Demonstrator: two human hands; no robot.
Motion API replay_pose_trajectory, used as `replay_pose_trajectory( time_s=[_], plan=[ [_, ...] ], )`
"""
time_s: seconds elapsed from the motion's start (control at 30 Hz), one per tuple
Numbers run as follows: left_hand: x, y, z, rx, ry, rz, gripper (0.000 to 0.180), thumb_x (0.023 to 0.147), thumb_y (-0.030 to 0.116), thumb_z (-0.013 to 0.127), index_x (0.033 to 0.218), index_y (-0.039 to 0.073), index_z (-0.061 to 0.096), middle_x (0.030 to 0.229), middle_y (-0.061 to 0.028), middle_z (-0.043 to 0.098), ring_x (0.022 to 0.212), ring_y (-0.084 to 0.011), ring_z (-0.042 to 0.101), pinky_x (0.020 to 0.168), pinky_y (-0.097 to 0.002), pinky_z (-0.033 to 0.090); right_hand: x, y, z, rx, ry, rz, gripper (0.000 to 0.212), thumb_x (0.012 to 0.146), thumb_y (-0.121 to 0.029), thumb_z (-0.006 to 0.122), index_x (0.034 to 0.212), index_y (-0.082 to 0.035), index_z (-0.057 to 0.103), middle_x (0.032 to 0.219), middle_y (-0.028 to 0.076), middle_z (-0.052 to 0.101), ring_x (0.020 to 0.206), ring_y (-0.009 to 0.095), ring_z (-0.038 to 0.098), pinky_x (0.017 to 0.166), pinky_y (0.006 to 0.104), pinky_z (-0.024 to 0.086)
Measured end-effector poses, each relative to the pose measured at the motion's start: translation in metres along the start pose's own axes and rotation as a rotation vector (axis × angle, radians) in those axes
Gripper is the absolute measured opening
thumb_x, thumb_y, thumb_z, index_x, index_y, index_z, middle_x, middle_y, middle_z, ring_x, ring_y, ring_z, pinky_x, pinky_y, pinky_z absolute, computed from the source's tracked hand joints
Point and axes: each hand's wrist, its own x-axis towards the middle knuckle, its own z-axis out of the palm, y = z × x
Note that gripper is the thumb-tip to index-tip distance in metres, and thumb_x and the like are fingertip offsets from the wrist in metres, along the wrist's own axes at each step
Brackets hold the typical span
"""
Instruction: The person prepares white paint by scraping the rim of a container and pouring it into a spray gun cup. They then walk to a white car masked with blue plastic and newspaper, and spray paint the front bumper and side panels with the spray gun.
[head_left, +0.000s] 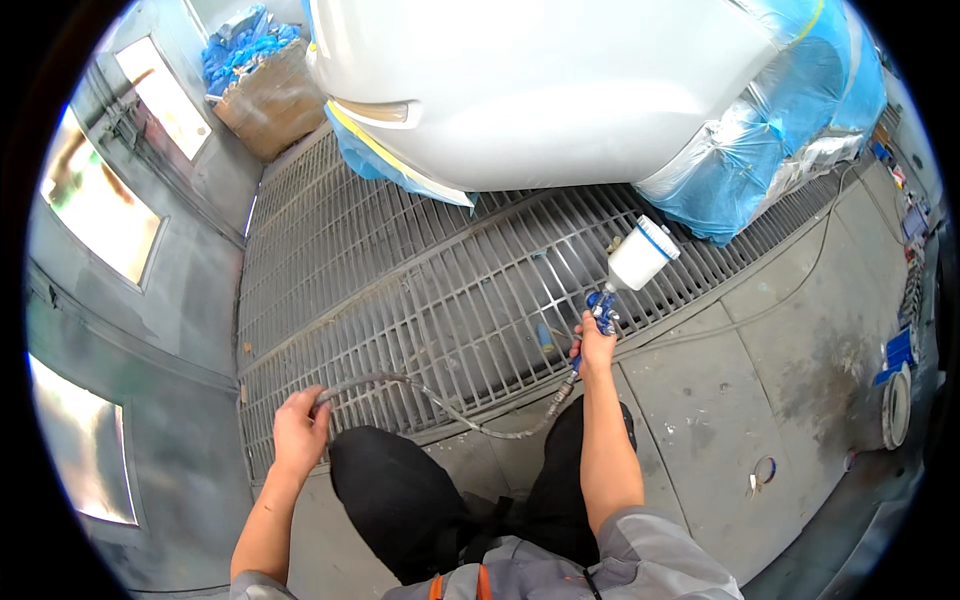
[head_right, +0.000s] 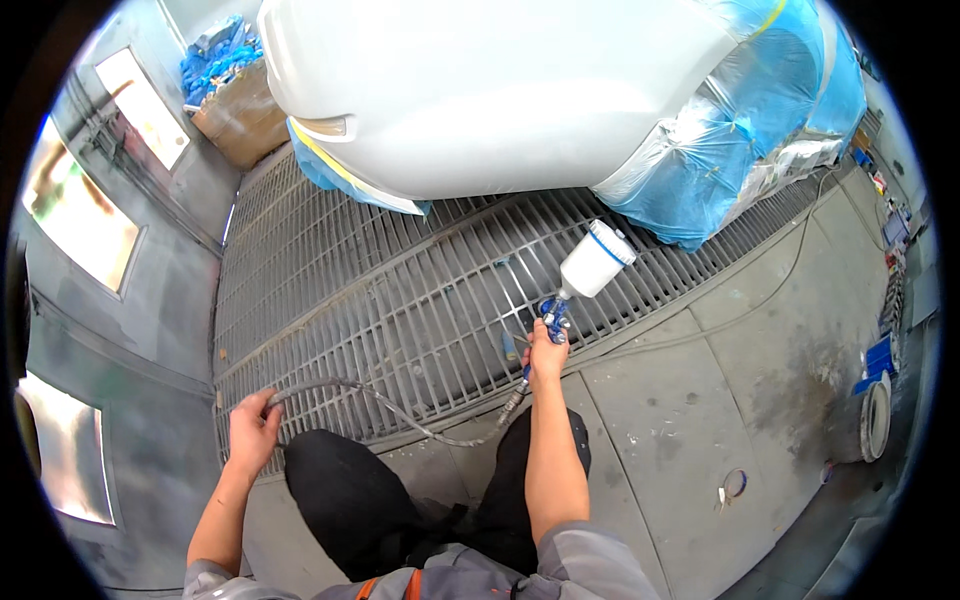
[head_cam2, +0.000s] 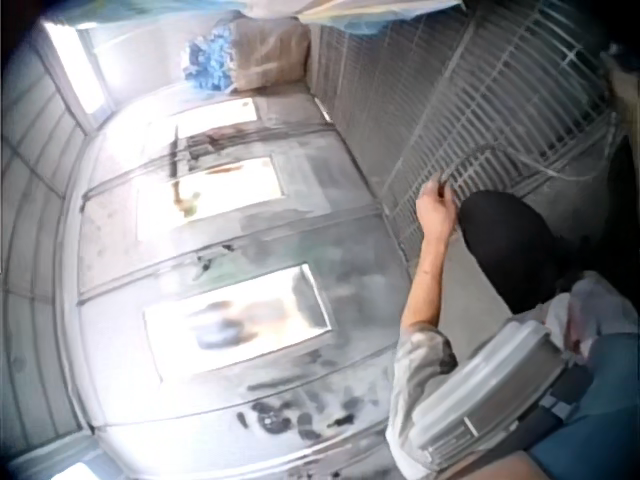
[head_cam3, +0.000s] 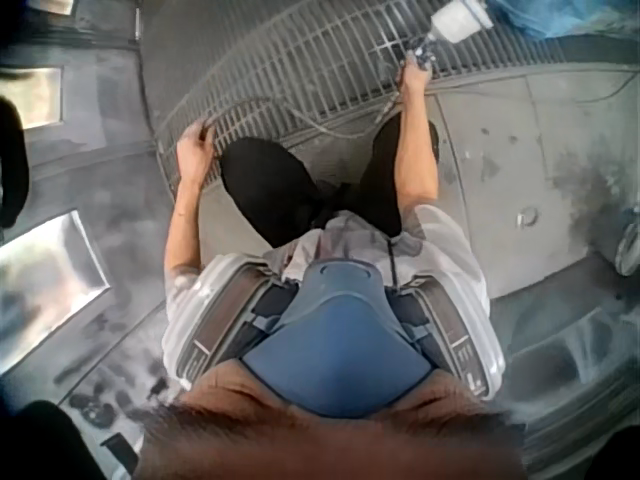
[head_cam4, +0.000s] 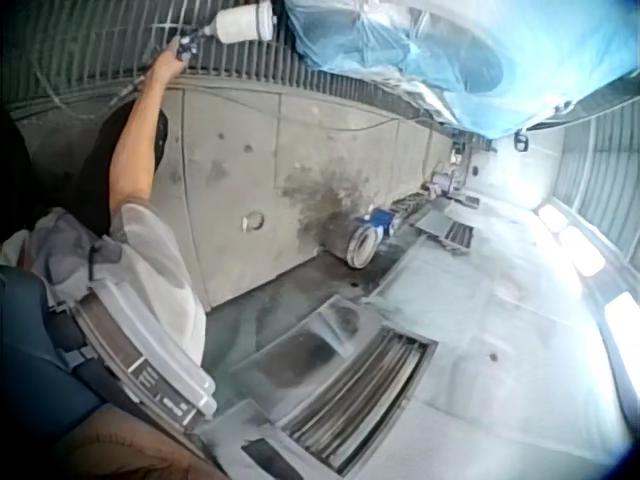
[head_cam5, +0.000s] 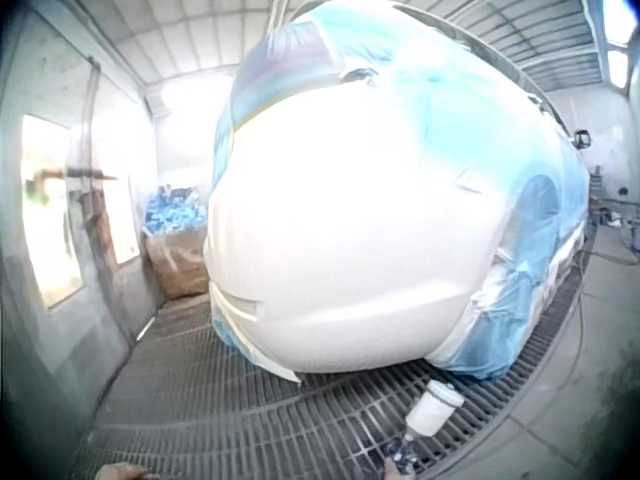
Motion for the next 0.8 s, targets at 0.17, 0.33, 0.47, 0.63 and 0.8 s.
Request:
replay_pose_trajectory(
  time_s=[0.17, 0.33, 0.47, 0.63, 0.8],
  plan=[
    [-0.013, 0.007, 0.010, -0.065, 0.084, -0.099, 0.023, 0.087, 0.003, 0.070, 0.110, 0.000, 0.069, 0.086, -0.0172, 0.066, 0.071, -0.0306, 0.065, 0.065, -0.0392, 0.053, 0.009, 0.010, 0.004, 0.017, -0.033, 0.008, 0.021, 0.100, -0.025, 0.065, 0.088, -0.010, 0.057, 0.068, 0.002, 0.053, 0.045, 0.013, 0.046, 0.037, 0.0293, 0.037],
    [-0.014, -0.001, 0.022, -0.047, 0.055, -0.100, 0.023, 0.087, 0.002, 0.070, 0.110, 0.001, 0.069, 0.086, -0.0170, 0.065, 0.071, -0.0303, 0.066, 0.065, -0.0388, 0.053, 0.008, 0.013, 0.015, -0.004, -0.029, -0.001, 0.026, 0.100, -0.026, 0.066, 0.082, -0.010, 0.056, 0.065, 0.001, 0.050, 0.045, 0.013, 0.046, 0.038, 0.0299, 0.037],
    [0.006, -0.013, 0.022, -0.015, 0.037, -0.054, 0.023, 0.085, 0.002, 0.071, 0.108, 0.002, 0.069, 0.086, -0.0165, 0.065, 0.072, -0.0314, 0.066, 0.066, -0.0400, 0.053, 0.008, 0.013, 0.018, 0.006, -0.038, 0.027, 0.029, 0.099, -0.026, 0.066, 0.079, -0.009, 0.054, 0.064, 0.002, 0.050, 0.045, 0.014, 0.046, 0.039, 0.0314, 0.037],
    [0.046, -0.038, 0.036, 0.036, -0.018, 0.038, 0.022, 0.084, 0.008, 0.073, 0.106, 0.004, 0.069, 0.088, -0.0156, 0.067, 0.077, -0.0335, 0.066, 0.070, -0.0430, 0.053, 0.004, 0.020, 0.014, -0.013, -0.027, 0.026, 0.024, 0.099, -0.024, 0.066, 0.085, -0.009, 0.055, 0.069, 0.003, 0.055, 0.044, 0.014, 0.046, 0.037, 0.0307, 0.037],
    [0.105, -0.080, 0.061, 0.068, -0.136, 0.096, 0.025, 0.085, 0.013, 0.073, 0.108, 0.007, 0.069, 0.093, -0.0145, 0.067, 0.087, -0.0354, 0.066, 0.076, -0.0467, 0.054, -0.025, 0.010, 0.020, -0.030, 0.029, -0.017, 0.017, 0.098, -0.022, 0.067, 0.099, -0.007, 0.060, 0.080, 0.006, 0.064, 0.045, 0.014, 0.049, 0.036, 0.0295, 0.039]
  ],
)
